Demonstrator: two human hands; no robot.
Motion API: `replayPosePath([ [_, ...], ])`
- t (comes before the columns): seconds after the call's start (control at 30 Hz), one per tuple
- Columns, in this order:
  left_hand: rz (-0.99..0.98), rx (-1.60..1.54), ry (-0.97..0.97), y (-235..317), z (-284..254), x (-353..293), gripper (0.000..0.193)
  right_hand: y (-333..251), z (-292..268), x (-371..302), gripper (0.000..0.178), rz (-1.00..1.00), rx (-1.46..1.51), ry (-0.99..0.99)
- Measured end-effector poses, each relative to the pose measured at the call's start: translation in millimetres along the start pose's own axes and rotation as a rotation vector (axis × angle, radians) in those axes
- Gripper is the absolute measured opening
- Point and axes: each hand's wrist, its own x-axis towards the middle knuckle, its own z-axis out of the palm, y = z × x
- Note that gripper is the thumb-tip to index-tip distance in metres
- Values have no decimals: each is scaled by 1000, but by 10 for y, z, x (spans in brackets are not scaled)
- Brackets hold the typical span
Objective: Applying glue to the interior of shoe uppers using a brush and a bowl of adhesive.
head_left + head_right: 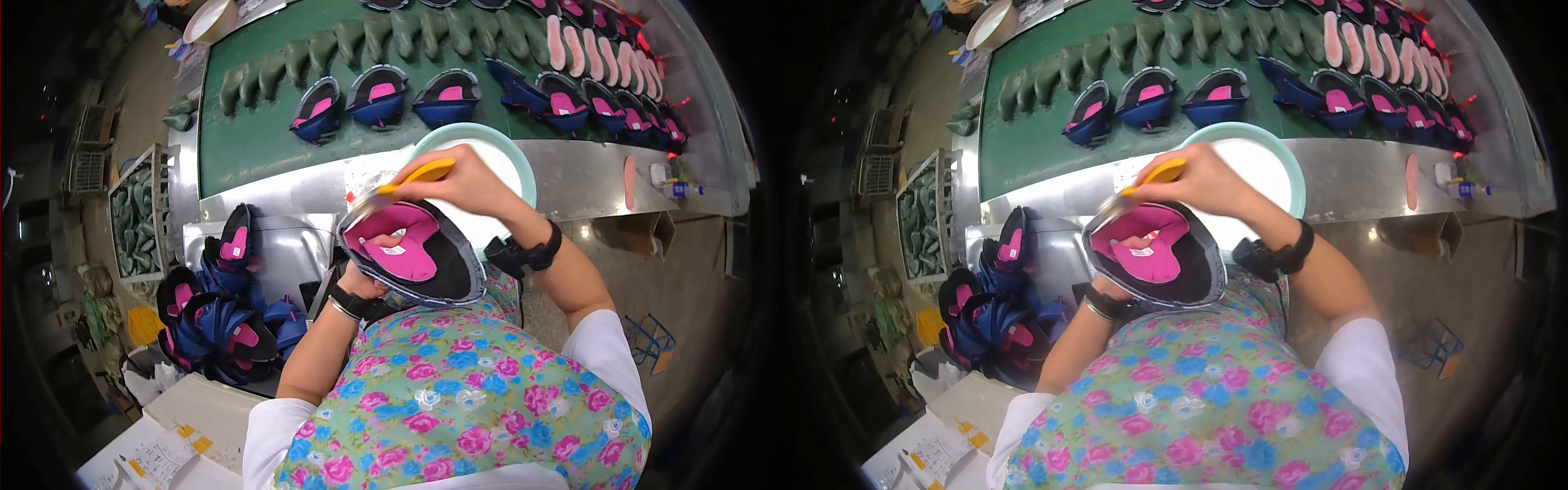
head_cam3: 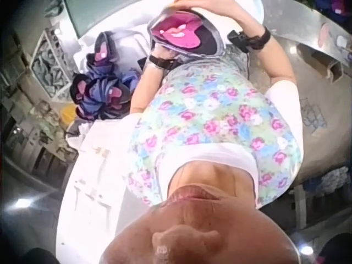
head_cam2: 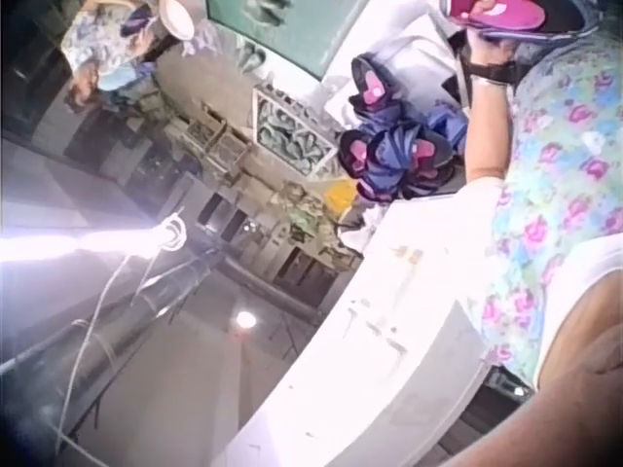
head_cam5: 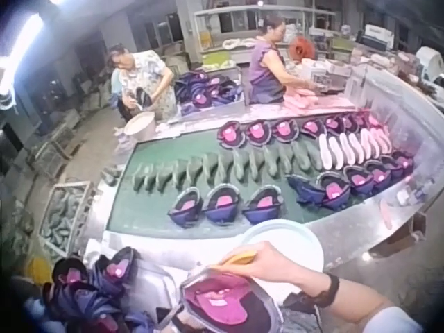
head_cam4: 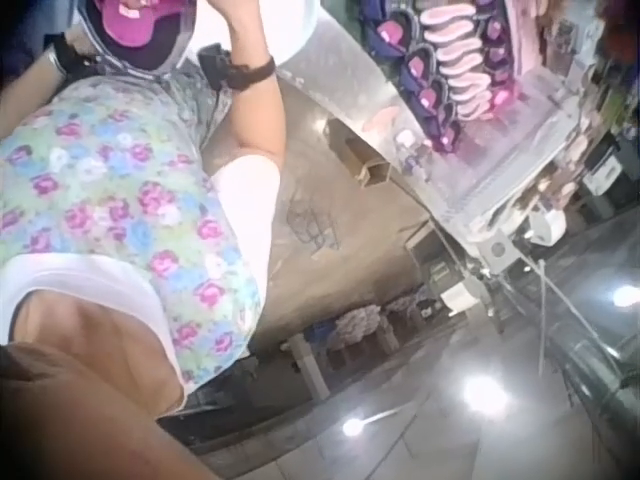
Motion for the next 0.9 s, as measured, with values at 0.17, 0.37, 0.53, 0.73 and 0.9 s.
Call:
replayPosePath([
  [0.17,-115,-331,81,217,-36,-7,10,408,-207,-148,23,371,-146,180],
  [0.37,298,-485,162,491,-1116,-258,47,220,-150,-118,18,445,189,546],
  [0.53,614,-226,349,1121,-2309,258,41,198,41,170,25,423,18,579],
  [0.73,901,-473,321,1913,-3230,1395,54,477,758,827,24,499,76,375],
  [0.9,514,-649,512,1804,-3413,1292,69,626,1423,1490,16,495,-145,106],
])
